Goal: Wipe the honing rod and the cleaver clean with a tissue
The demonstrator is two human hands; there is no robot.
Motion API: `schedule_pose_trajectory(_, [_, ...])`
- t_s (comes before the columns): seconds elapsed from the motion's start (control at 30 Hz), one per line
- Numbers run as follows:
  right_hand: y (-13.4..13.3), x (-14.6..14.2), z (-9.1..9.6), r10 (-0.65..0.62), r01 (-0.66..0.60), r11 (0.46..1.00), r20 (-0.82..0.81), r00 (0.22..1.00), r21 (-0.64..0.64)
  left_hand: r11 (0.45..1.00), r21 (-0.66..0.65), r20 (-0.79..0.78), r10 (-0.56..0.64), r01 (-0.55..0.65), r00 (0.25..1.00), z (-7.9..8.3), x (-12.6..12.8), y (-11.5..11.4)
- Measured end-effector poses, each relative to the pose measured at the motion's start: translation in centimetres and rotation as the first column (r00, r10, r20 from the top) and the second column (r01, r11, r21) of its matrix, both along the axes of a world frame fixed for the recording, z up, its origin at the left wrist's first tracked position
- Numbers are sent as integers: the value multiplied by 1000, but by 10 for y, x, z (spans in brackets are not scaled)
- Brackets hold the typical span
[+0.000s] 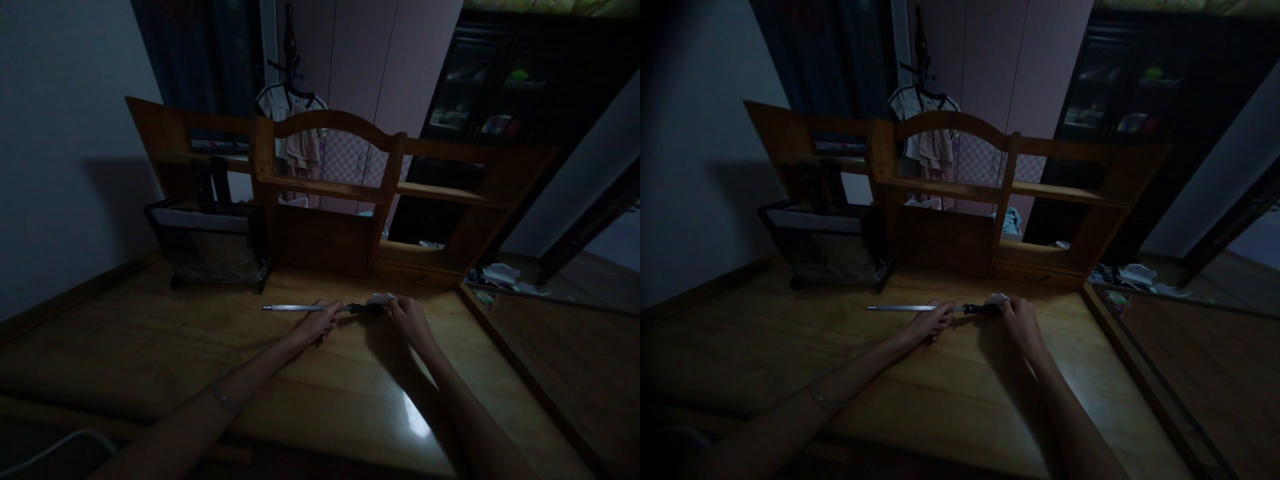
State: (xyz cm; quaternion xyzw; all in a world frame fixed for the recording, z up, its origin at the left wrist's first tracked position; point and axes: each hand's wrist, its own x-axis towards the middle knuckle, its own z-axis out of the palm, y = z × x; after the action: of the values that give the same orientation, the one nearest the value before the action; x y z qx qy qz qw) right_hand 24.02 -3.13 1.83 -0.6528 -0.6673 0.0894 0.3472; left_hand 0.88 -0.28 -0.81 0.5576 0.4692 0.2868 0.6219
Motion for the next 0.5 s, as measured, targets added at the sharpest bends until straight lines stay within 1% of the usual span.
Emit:
schedule_pose_trajectory(0.1, [-3, -3, 4, 18, -19, 999, 10, 1000, 46, 1000, 3, -2, 2, -2, 1000, -1, 0, 1])
schedule_pose_trajectory(0.17, [-6, -7, 7, 69, -70, 996, 11, 998, 62, 1000, -3, -1, -5, 5, 1000, -1, 0, 1])
schedule_pose_trajectory(0.23, [-9, -11, 10, 175, -175, 983, 7, 985, 61, 1000, -8, -1, -12, 12, 1000, 0, 0, 0])
schedule_pose_trajectory(0.3, [-13, -14, 13, 297, -296, 954, -8, 955, 57, 1000, -7, 0, -12, 12, 1000, 2, -1, -1])
schedule_pose_trajectory(0.37, [-16, -17, 16, 368, -367, 930, -29, 929, 36, 1000, -1, 1, -9, 9, 1000, 3, -2, -2])
schedule_pose_trajectory(0.5, [-19, -17, 22, 382, -383, 924, -31, 924, -13, 1000, 12, 10, -18, 18, 1000, 3, -1, -3])
